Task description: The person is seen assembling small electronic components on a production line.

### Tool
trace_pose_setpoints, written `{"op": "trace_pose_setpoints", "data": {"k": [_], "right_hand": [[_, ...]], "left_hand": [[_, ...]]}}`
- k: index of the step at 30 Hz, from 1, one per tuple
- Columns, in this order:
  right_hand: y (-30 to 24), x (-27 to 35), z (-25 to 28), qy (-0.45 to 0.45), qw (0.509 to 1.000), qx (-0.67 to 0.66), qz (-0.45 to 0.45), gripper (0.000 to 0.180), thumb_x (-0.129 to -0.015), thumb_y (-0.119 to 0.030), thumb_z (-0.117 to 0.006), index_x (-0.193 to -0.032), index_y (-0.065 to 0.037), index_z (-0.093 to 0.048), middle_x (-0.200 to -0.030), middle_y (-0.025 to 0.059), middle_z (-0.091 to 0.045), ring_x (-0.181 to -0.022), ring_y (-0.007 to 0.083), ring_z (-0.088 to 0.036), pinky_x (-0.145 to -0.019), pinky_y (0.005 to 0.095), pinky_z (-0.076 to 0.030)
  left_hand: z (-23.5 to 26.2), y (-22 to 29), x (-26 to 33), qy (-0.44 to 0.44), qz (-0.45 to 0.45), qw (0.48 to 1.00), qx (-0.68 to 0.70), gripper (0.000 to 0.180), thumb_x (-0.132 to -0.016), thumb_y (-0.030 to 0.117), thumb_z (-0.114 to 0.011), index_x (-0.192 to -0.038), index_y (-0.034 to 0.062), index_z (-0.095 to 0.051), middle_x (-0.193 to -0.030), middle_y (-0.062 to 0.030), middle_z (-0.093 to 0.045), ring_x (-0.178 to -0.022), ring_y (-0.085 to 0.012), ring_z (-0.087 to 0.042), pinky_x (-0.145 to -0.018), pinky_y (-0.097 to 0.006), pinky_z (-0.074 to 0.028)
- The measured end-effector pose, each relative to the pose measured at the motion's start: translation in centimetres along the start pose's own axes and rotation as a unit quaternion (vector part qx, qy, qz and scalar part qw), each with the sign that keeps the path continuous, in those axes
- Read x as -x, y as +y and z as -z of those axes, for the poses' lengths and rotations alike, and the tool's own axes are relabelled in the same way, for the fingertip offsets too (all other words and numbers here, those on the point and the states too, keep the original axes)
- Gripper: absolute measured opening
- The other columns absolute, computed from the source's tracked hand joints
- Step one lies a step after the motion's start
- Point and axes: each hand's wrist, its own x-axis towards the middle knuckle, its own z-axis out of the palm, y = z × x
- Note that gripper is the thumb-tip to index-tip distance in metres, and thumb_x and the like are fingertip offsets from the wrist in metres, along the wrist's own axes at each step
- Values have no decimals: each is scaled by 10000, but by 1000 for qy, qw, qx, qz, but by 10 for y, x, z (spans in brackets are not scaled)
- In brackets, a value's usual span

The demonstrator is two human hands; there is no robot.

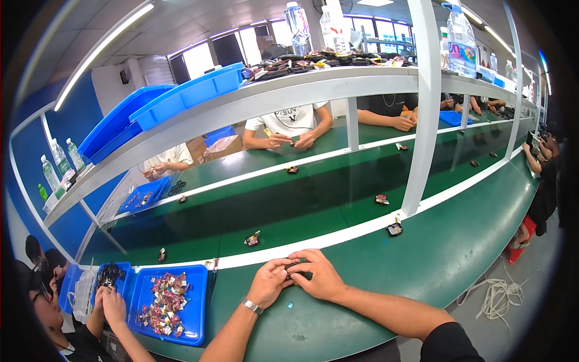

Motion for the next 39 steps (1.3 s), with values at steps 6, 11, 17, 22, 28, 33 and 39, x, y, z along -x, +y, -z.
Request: {"op": "trace_pose_setpoints", "data": {"k": [6, 11, 17, 22, 28, 33, 39], "right_hand": [[10, -2, -3, 12, 999, -15, 38, 173, -798, -97, -710, -970, -102, -733, -1247, 62, -596, -1206, 272, -490, -986, 385, -449], [2, -1, 2, 2, 999, 13, 42, 175, -804, -75, -692, -978, -82, -710, -1253, 79, -580, -1197, 287, -493, -986, 393, -439], [-4, -5, 5, 41, 997, 43, 57, 163, -778, -54, -709, -937, -67, -675, -1110, 77, -609, -1043, 270, -579, -845, 360, -508], [2, -5, 5, 51, 990, 79, 104, 146, -780, -50, -682, -922, -56, -646, -1069, 63, -597, -970, 262, -600, -770, 358, -531], [-6, -5, 4, 43, 990, 84, 108, 184, -779, -51, -684, -957, -52, -635, -1029, 74, -607, -966, 266, -602, -783, 363, -530], [-2, -6, 4, 51, 988, 104, 101, 189, -778, -58, -689, -956, -36, -630, -1037, 80, -605, -965, 272, -600, -790, 364, -526], [-4, -5, 3, 58, 988, 95, 106, 186, -757, -51, -719, -930, -35, -655, -1019, 82, -619, -934, 256, -616, -751, 347, -543]], "left_hand": [[-2, -3, -2, -1, -13, 1000, -11, 264, -972, 58, -526, -1229, 5, -499, -1321, -152, -555, -1132, -215, -598, -952, -370, -516], [-6, 0, -1, 36, -18, 999, -19, 262, -978, 59, -514, -1234, 8, -497, -1271, -136, -586, -1114, -196, -604, -945, -367, -516], [-5, 2, 1, 36, 3, 999, -7, 278, -988, 69, -494, -1259, 11, -478, -1211, -121, -615, -1090, -202, -616, -942, -375, -520], [-12, 5, -1, 36, 7, 999, 7, 282, -978, 71, -516, -1252, 15, -480, -1158, -112, -629, -1054, -191, -626, -919, -367, -538], [-6, 2, -1, 43, 6, 999, 5, 282, -976, 61, -511, -1249, -2, -481, -1141, -114, -629, -1050, -194, -626, -931, -379, -538], [-10, 5, -1, 38, 16, 999, 22, 288, -970, 73, -528, -1244, -6, -490, -1128, -103, -632, -1049, -190, -626, -925, -379, -541], [-13, 3, -1, 48, 5, 999, -13, 279, -957, 33, -529, -1229, -27, -504, -1127, -120, -639, -1015, -195, -643, -900, -371, -554]]}}
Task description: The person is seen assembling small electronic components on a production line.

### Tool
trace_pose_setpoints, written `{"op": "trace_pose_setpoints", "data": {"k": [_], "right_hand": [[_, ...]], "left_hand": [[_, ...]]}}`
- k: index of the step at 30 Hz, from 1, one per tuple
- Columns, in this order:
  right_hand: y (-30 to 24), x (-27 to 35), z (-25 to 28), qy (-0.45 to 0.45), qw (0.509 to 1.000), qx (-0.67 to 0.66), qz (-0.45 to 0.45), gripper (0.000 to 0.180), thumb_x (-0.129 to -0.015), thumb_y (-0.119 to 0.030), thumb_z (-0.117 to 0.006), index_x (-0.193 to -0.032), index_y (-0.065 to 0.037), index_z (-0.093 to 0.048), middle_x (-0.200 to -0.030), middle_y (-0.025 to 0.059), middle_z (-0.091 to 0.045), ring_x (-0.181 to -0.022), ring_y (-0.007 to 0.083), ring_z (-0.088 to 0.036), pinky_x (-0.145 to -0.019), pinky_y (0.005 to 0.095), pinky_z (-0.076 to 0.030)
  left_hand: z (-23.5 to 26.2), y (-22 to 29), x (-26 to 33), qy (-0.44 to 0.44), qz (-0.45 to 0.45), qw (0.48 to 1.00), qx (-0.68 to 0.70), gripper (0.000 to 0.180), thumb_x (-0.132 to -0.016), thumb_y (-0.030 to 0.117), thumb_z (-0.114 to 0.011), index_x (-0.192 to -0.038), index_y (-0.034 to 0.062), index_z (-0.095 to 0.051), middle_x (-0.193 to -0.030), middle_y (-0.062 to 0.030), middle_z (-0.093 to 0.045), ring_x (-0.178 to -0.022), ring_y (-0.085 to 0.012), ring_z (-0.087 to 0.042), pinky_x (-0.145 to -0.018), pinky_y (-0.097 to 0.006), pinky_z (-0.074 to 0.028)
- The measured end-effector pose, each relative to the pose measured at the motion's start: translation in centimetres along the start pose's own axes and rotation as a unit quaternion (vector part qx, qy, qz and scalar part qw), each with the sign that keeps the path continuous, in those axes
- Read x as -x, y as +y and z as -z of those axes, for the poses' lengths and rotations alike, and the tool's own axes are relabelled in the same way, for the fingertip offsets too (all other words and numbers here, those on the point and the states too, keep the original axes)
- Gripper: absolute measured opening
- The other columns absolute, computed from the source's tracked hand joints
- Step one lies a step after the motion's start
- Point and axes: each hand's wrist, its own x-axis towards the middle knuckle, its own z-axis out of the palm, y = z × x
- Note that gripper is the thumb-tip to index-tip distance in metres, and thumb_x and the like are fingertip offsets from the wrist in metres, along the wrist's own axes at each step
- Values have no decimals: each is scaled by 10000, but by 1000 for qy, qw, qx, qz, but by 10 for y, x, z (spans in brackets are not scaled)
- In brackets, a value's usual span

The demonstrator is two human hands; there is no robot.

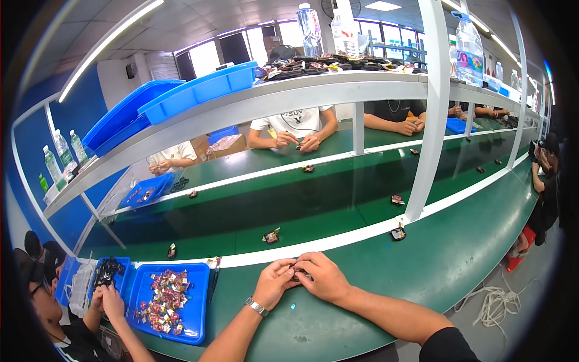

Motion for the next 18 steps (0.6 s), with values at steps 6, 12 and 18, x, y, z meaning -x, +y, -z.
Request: {"op": "trace_pose_setpoints", "data": {"k": [6, 12, 18], "right_hand": [[-2, 3, -2, -8, 1000, 7, 10, 164, -781, -66, -690, -935, -31, -643, -1028, 66, -595, -960, 256, -585, -786, 353, -524], [-3, 3, -3, 5, 999, 46, 16, 128, -788, -70, -680, -905, -39, -638, -1020, 59, -593, -939, 244, -585, -736, 352, -538], [1, 3, -5, 10, 998, 58, 26, 92, -778, -64, -677, -847, -42, -620, -975, 47, -585, -889, 220, -581, -661, 337, -547]], "left_hand": [[-2, -3, 0, 42, -1, 998, -48, 246, -956, 39, -540, -1193, -27, -531, -1076, -111, -657, -964, -177, -652, -852, -344, -567], [1, -1, 0, 0, 2, 1000, -16, 262, -967, 38, -511, -1223, -18, -513, -1122, -103, -648, -1015, -171, -640, -884, -343, -549], [3, -1, 0, -10, 12, 1000, -13, 282, -973, 28, -488, -1253, -11, -495, -1158, -112, -636, -1066, -179, -625, -904, -345, -539]]}}
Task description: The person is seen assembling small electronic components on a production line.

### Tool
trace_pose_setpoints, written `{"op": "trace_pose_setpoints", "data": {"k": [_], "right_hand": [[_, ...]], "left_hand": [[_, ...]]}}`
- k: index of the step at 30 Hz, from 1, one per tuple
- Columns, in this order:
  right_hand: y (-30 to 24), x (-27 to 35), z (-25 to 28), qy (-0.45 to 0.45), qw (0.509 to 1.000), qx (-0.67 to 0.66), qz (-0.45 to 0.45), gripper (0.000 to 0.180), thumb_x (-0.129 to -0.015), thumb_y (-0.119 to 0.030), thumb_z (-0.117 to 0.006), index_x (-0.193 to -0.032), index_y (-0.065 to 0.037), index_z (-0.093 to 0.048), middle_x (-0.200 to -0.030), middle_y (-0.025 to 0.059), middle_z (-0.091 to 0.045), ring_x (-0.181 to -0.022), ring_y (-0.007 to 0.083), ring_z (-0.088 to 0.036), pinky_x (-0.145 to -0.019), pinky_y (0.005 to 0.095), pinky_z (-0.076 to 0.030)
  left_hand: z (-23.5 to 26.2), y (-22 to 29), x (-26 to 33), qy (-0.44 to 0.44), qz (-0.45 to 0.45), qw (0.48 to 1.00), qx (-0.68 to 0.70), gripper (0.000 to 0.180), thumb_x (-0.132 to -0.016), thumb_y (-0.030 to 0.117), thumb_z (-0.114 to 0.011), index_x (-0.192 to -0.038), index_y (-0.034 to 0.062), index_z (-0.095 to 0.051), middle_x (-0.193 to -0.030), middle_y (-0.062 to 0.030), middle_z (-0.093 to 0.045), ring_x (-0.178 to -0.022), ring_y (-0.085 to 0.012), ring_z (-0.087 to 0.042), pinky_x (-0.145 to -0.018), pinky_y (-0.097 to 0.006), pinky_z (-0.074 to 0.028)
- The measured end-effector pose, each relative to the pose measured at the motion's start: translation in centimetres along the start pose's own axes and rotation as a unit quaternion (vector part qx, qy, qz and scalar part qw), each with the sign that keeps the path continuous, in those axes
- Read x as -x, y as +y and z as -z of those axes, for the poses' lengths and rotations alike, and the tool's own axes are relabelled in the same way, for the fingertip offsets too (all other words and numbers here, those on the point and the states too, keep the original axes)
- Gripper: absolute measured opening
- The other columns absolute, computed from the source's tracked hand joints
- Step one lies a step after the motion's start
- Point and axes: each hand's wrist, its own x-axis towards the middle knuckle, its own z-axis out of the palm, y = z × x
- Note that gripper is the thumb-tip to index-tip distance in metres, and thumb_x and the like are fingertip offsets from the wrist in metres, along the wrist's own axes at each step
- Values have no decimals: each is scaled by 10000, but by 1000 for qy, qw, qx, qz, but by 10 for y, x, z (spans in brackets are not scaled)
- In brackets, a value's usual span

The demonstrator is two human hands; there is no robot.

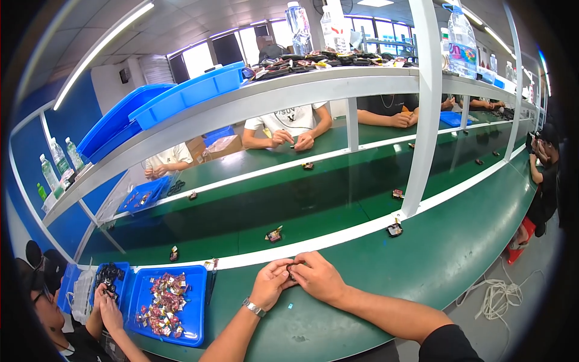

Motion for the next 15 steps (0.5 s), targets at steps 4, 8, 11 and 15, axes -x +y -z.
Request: {"op": "trace_pose_setpoints", "data": {"k": [4, 8, 11, 15], "right_hand": [[0, 0, 2, 4, 1000, 6, 3, 89, -772, -58, -673, -835, -43, -611, -964, 48, -582, -881, 219, -578, -654, 332, -547], [0, -1, 1, 17, 1000, 4, 9, 86, -765, -51, -669, -825, -42, -607, -954, 50, -580, -872, 217, -576, -646, 330, -545], [2, 0, 0, 18, 1000, 9, 10, 87, -765, -51, -668, -824, -39, -604, -956, 49, -578, -871, 218, -575, -650, 329, -543], [4, 1, -2, -4, 1000, 25, 4, 155, -763, -80, -684, -891, -36, -610, -1030, 63, -587, -917, 237, -577, -732, 339, -538]], "left_hand": [[0, -2, -1, -6, -5, 1000, 3, 287, -968, 43, -512, -1249, -13, -496, -1143, -108, -646, -1050, -181, -632, -906, -353, -539], [0, -2, 0, 1, -11, 1000, 7, 301, -962, 59, -538, -1250, -13, -490, -1126, -105, -656, -1038, -186, -639, -909, -366, -538], [-1, -2, -1, 1, -10, 1000, 7, 310, -961, 56, -539, -1258, -12, -482, -1127, -104, -654, -1036, -186, -640, -908, -367, -539], [0, -3, -3, 0, -14, 1000, 9, 308, -962, 59, -538, -1257, -6, -483, -1148, -105, -643, -1046, -183, -633, -910, -363, -536]]}}
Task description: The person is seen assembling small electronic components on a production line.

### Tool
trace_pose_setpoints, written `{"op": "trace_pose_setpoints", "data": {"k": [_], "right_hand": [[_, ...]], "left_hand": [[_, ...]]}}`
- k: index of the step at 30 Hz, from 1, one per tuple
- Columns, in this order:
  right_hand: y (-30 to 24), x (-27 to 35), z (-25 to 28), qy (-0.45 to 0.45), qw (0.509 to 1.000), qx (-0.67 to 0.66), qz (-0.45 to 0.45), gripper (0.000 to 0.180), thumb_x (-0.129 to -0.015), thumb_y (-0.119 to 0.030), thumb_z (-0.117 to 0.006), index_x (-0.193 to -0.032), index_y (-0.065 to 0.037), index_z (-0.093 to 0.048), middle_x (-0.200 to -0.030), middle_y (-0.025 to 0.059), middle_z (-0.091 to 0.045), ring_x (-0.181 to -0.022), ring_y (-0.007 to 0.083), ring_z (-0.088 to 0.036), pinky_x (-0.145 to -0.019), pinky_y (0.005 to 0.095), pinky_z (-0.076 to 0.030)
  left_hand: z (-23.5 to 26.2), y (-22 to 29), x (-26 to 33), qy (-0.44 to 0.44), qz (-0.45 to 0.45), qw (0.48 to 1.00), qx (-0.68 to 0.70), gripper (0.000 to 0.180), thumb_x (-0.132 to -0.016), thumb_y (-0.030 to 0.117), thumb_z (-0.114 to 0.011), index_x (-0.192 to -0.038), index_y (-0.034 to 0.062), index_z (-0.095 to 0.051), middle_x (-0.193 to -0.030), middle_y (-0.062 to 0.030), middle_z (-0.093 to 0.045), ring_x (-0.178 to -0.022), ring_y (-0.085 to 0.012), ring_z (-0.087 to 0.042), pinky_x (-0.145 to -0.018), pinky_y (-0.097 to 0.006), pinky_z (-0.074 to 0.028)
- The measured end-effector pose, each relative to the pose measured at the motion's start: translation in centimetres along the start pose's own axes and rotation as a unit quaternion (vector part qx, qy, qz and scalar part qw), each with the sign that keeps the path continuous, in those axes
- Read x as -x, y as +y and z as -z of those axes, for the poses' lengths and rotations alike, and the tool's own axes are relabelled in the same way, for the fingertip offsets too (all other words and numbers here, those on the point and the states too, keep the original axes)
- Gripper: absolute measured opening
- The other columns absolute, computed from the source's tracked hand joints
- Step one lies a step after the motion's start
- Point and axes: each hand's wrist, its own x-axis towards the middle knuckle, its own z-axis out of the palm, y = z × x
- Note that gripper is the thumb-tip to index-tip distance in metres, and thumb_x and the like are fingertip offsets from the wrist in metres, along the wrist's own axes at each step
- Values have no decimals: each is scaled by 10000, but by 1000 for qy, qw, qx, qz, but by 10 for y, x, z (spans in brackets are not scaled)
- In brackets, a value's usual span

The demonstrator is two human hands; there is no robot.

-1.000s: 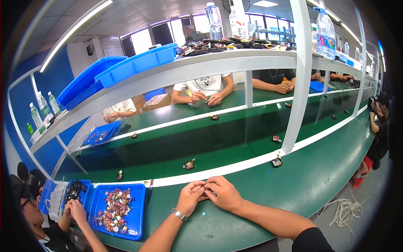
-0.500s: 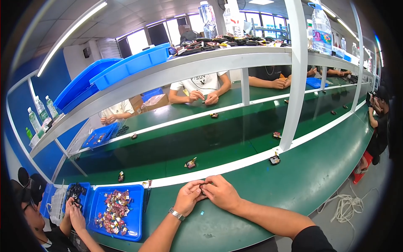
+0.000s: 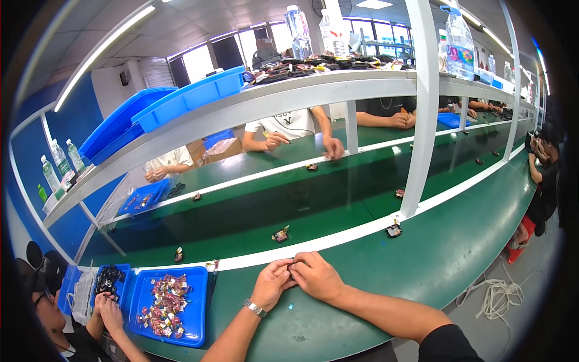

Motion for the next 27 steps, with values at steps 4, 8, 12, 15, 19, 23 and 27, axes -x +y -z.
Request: {"op": "trace_pose_setpoints", "data": {"k": [4, 8, 12, 15, 19, 23, 27], "right_hand": [[-7, -1, 4, -18, 999, -42, -3, 251, -753, -114, -711, -969, -34, -612, -1121, 83, -588, -984, 261, -577, -807, 353, -525], [3, -4, -7, -47, 999, -21, 0, 337, -725, -123, -737, -1023, -35, -605, -1168, 107, -587, -1043, 289, -575, -844, 369, -511], [72, -31, -13, -28, 990, 6, -137, 410, -697, -78, -729, -1078, -20, -590, -1123, 157, -593, -1051, 349, -579, -899, 413, -491], [111, -47, -20, 19, 979, 56, -194, 450, -709, -80, -731, -1126, -10, -576, -1144, 174, -575, -1072, 369, -571, -924, 414, -477], [117, -48, -23, -9, 967, 194, -168, 581, -725, -209, -779, -1196, 25, -532, -1163, 188, -574, -1050, 373, -571, -901, 438, -477], [64, -67, -53, -63, 959, 106, -254, 707, -721, -429, -788, -1169, 52, -530, -999, 211, -625, -966, 381, -594, -853, 437, -488], [75, -62, -93, -45, 943, 240, -226, 708, -681, -348, -830, -1173, 62, -527, -925, 186, -666, -869, 323, -661, -753, 400, -526]], "left_hand": [[0, 2, 3, 13, 1, 1000, -2, 307, -974, 30, -485, -1279, -1, -471, -1194, -108, -621, -1055, -164, -621, -890, -320, -528], [2, -1, 2, 28, 8, 999, 29, 335, -972, 44, -498, -1301, 3, -453, -1257, -143, -578, -1125, -217, -593, -946, -383, -509], [-7, 0, -3, 96, -78, 992, -9, 294, -968, 37, -486, -1257, -20, -470, -1282, -184, -561, -1166, -278, -583, -974, -401, -514], [3, 0, -3, 128, -103, 986, -38, 215, -958, 42, -502, -1154, -42, -527, -1196, -192, -611, -1056, -264, -643, -877, -354, -563], [3, 0, -9, 129, -96, 984, -76, 173, -959, 51, -507, -1094, -40, -567, -1132, -169, -646, -980, -214, -659, -820, -315, -568], [5, -5, -11, 131, -91, 980, -121, 165, -964, 55, -502, -1084, -32, -574, -1087, -142, -654, -919, -181, -655, -785, -303, -566], [8, -1, -10, 105, -89, 987, -85, 160, -967, 59, -499, -1084, -26, -569, -1063, -140, -657, -874, -172, -657, -752, -291, -566]]}}
